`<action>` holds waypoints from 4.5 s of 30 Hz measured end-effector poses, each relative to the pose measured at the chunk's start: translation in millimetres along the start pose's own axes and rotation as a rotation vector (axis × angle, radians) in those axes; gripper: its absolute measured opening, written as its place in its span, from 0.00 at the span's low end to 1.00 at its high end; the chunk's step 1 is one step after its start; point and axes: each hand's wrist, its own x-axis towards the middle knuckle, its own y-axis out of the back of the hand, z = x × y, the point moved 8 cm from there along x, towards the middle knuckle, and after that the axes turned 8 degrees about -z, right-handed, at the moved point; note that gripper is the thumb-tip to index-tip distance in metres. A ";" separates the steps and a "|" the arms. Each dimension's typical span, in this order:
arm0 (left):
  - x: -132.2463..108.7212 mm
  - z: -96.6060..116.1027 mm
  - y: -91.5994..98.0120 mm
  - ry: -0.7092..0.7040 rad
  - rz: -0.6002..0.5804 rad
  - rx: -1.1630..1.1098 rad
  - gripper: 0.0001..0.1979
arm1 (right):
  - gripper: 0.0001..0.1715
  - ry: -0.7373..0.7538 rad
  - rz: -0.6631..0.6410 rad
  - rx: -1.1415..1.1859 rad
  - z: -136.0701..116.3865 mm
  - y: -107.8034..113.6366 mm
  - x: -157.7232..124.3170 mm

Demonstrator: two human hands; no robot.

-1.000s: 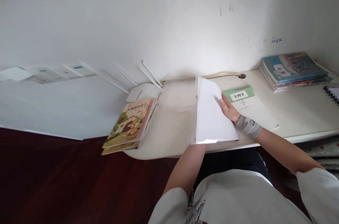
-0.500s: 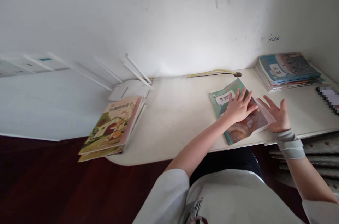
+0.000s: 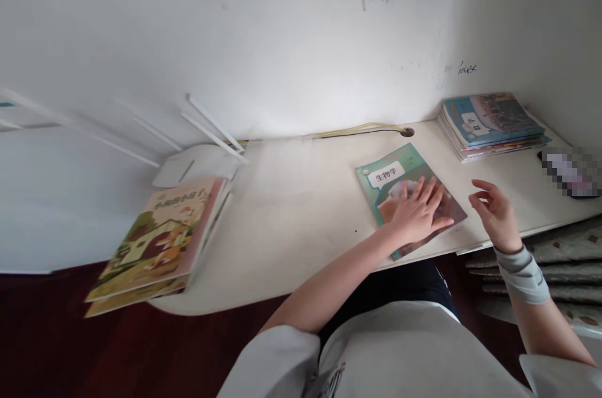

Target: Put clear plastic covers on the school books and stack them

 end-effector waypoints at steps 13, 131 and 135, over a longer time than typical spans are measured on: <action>9.4 -47.2 4.3 0.078 0.009 0.064 0.33 | 0.11 0.377 0.027 -0.665 -39.3 -29.0 -63.9; -48.5 -134.0 -15.5 0.572 0.078 -0.033 0.30 | 0.37 0.489 -0.603 -0.965 -18.0 -209.6 56.6; -73.0 -170.1 -13.0 0.689 0.054 -0.056 0.33 | 0.37 0.381 -0.577 -1.096 0.2 -187.4 73.8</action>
